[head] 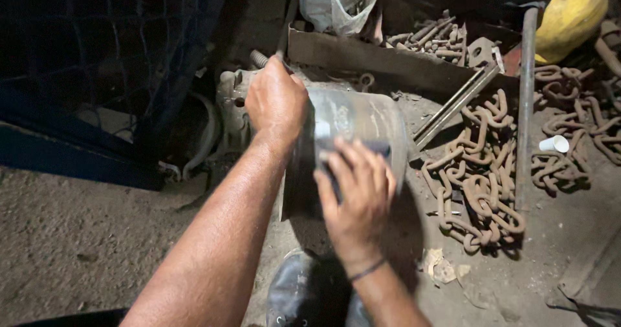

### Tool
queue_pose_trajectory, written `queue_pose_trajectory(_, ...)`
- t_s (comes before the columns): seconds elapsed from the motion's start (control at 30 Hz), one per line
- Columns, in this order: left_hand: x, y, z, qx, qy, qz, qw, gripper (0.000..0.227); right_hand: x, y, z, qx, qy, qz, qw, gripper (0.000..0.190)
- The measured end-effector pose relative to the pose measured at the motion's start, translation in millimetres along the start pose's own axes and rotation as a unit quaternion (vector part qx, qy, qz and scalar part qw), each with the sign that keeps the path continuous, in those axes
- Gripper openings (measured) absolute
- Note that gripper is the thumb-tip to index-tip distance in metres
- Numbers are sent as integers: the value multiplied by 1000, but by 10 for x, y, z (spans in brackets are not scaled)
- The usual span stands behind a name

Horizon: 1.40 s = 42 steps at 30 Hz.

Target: The person is sanding a cylindrical metal object using a sanding block. They hold the object with one hand and sand it with the other, rotating it to cover different areas.

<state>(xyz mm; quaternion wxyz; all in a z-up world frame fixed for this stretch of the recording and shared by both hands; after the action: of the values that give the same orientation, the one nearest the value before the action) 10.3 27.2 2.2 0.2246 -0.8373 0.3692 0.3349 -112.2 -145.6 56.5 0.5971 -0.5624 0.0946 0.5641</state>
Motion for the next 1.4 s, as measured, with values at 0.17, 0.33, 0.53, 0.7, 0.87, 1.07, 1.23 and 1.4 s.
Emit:
queue_pose_trajectory(0.17, 49, 40, 159, 0, 119, -23, 993, 25, 204, -485, -247, 33, -28, 54, 998, 23)
queue_pose_trajectory(0.33, -23, 71, 127, -10, 106, -30, 994, 34, 632, -1126, -689, 175, -73, 251, 949, 29)
queue_pose_trajectory(0.53, 157, -35, 233, -34, 107, -10, 994, 27, 30, -154, 4, -9, -16, 10, 1000, 25)
queue_pose_trajectory(0.7, 119, 79, 270, -35, 194, 5, 980, 25, 183, -241, -136, 31, -18, 53, 998, 24)
queue_pose_trajectory(0.87, -195, 352, 123, -43, 118, -1, 992, 27, 749, -1126, -760, 163, -65, 282, 943, 32)
queue_pose_trajectory(1.07, -284, 426, 72, -33, 90, -18, 995, 33, 55, -557, -392, -8, -63, 60, 996, 23)
queue_pose_trajectory(1.23, -320, 598, 96, -19, 89, -18, 996, 30, 8, -323, -461, 30, -22, 72, 997, 24)
queue_pose_trajectory(1.4, -443, 653, -1, -30, 28, -18, 999, 33, 547, -1003, -960, 180, -80, 301, 933, 30)
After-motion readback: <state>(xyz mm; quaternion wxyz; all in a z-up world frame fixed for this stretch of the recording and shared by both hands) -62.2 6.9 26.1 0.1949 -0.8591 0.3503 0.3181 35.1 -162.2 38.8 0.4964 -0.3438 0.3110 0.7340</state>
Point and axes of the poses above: each hand's wrist, its own y-axis away from the middle knuckle, its own x-axis out of the palm, z = x × y, the point moved 5 cm from there along -y, towards the middle knuckle, and after that the axes turned 1 degree about -x, right-handed, at the moved point
